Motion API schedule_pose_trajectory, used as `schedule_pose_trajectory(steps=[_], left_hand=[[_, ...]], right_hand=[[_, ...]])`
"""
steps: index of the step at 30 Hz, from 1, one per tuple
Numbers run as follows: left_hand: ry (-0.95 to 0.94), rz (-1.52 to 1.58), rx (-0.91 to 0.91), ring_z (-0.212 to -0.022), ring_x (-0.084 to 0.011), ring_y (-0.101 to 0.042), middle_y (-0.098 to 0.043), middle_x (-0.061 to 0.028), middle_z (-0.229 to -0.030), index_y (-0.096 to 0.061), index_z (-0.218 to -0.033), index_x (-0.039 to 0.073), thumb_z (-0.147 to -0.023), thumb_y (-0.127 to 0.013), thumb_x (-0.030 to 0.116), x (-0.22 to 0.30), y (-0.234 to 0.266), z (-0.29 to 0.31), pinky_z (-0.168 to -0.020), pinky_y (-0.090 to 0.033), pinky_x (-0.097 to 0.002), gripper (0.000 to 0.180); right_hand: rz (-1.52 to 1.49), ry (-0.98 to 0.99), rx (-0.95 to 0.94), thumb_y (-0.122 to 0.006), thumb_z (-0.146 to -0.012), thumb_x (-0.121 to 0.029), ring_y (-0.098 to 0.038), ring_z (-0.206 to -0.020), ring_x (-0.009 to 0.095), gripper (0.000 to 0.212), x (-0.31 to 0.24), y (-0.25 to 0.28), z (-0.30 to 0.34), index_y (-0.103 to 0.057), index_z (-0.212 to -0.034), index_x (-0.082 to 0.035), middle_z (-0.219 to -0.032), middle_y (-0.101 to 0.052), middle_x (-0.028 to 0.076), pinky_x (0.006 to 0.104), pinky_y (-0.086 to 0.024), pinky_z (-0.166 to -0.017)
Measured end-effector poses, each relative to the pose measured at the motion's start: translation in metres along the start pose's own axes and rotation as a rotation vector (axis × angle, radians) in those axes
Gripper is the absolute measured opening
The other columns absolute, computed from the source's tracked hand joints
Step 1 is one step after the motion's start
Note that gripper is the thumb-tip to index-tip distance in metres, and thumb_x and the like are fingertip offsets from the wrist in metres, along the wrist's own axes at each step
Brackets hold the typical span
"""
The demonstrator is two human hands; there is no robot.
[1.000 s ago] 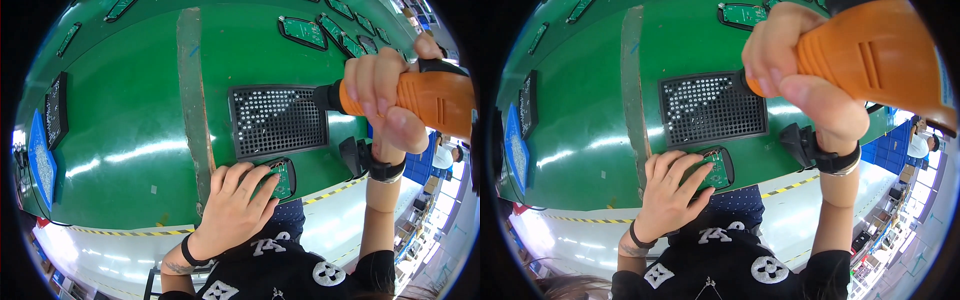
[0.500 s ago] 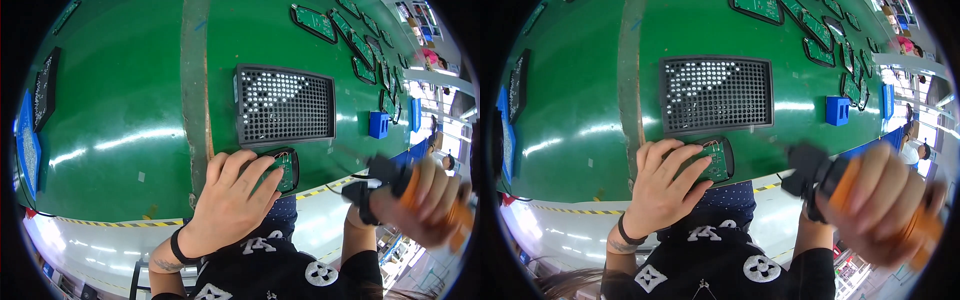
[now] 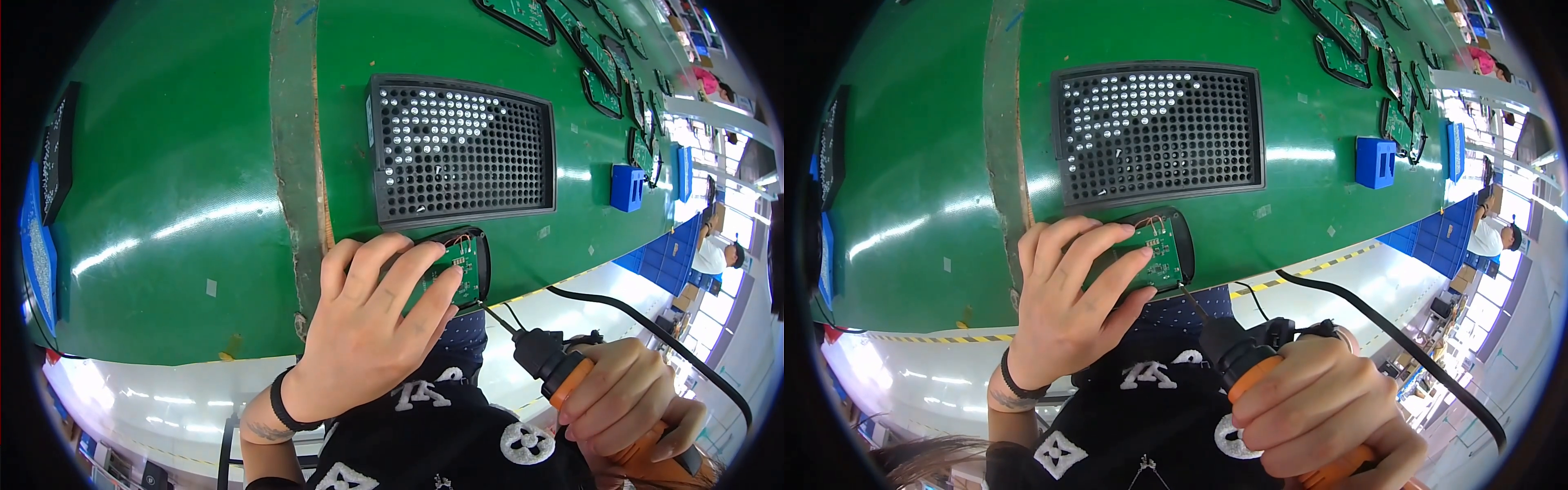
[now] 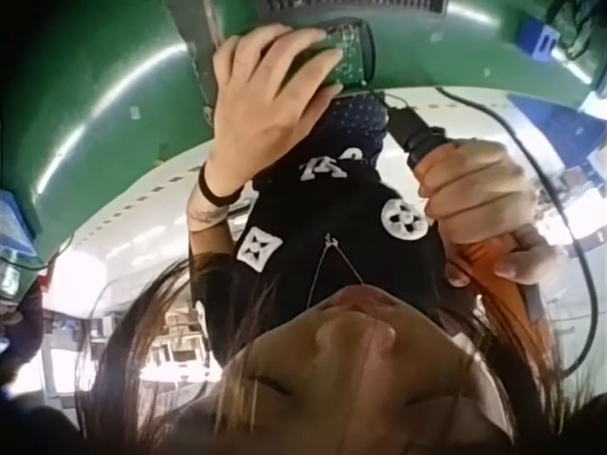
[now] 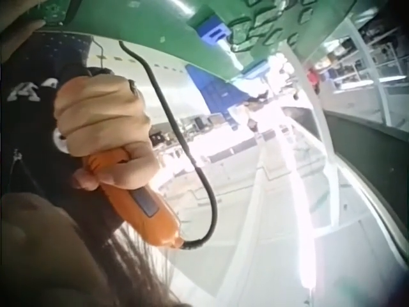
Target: Fastening screws into printed circuit boards using an electric screwdriver.
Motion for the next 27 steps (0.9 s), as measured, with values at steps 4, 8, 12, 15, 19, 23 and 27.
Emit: schedule_pose_trajectory(steps=[4,8,12,15,19,23,27], left_hand=[[-0.006,0.002,0.009,-0.096,-0.0272,-0.049,-0.054,-0.0041,-0.107,-0.059,-0.099,0.011,-0.059,-0.073,0.011,-0.002,0.0,0.0,-0.082,-0.034,-0.0422,0.042],[0.007,0.002,0.0,-0.096,-0.027,-0.049,-0.054,-0.004,-0.107,-0.059,-0.098,0.011,-0.059,-0.073,0.011,0.0,0.001,0.001,-0.082,-0.034,-0.0422,0.042],[0.013,0.006,-0.006,-0.096,-0.0269,-0.049,-0.054,-0.0038,-0.107,-0.059,-0.098,0.011,-0.059,-0.073,0.011,0.0,0.001,0.001,-0.081,-0.034,-0.0421,0.041],[0.015,0.007,-0.013,-0.096,-0.027,-0.049,-0.054,-0.0035,-0.107,-0.059,-0.098,0.011,-0.059,-0.073,0.011,0.0,0.001,0.001,-0.081,-0.034,-0.0419,0.041],[0.02,0.005,-0.005,-0.096,-0.0268,-0.049,-0.054,-0.0031,-0.107,-0.059,-0.097,0.011,-0.059,-0.073,0.011,-0.001,0.001,0.001,-0.081,-0.034,-0.0415,0.04],[0.039,0.034,0.006,-0.096,-0.0265,-0.049,-0.054,-0.0032,-0.107,-0.059,-0.095,0.012,-0.06,-0.073,0.012,0.0,0.0,0.0,-0.08,-0.034,-0.0412,0.038],[0.028,0.023,0.026,-0.096,-0.0263,-0.049,-0.054,-0.0038,-0.107,-0.06,-0.094,0.011,-0.06,-0.072,0.012,-0.002,0.002,0.002,-0.08,-0.034,-0.0411,0.036]], right_hand=[[0.014,-0.032,-0.001,-0.074,-0.065,-0.006,-0.052,-0.035,0.013,0.041,0.002,0.001,0.001,-0.04,-0.088,-0.004,-0.048,-0.054,0.007,0.0244,-0.046,-0.032],[0.017,-0.049,-0.014,-0.074,-0.064,-0.006,-0.052,-0.035,0.013,0.042,0.002,0.0,0.001,-0.04,-0.089,-0.003,-0.048,-0.054,0.007,0.0247,-0.046,-0.032],[0.027,-0.053,-0.008,-0.073,-0.064,-0.005,-0.052,-0.035,0.013,0.042,0.004,0.0,0.0,-0.04,-0.089,-0.003,-0.048,-0.054,0.007,0.0248,-0.045,-0.031],[0.018,-0.061,-0.026,-0.072,-0.064,-0.004,-0.052,-0.035,0.013,0.041,0.004,-0.001,-0.001,-0.04,-0.089,-0.003,-0.048,-0.054,0.007,0.0248,-0.045,-0.031],[0.061,-0.109,-0.042,-0.071,-0.064,-0.002,-0.052,-0.035,0.014,0.04,0.005,-0.005,-0.002,-0.039,-0.088,-0.003,-0.048,-0.054,0.008,0.0252,-0.045,-0.031],[0.062,-0.135,-0.023,-0.07,-0.064,-0.002,-0.052,-0.036,0.015,0.039,0.008,-0.001,-0.004,-0.038,-0.086,-0.004,-0.049,-0.054,0.008,0.0254,-0.046,-0.032],[-0.003,-0.212,-0.116,-0.069,-0.066,-0.003,-0.052,-0.035,0.015,0.037,0.011,0.0,-0.012,-0.038,-0.086,-0.004,-0.048,-0.054,0.009,0.0265,-0.044,-0.031]])
Point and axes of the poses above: each hand's wrist, its own z-axis away from the middle knuckle, its own y-axis out of the back of the hand, x = y × z, the point moved 1 cm from there along -z, towards the middle knuckle
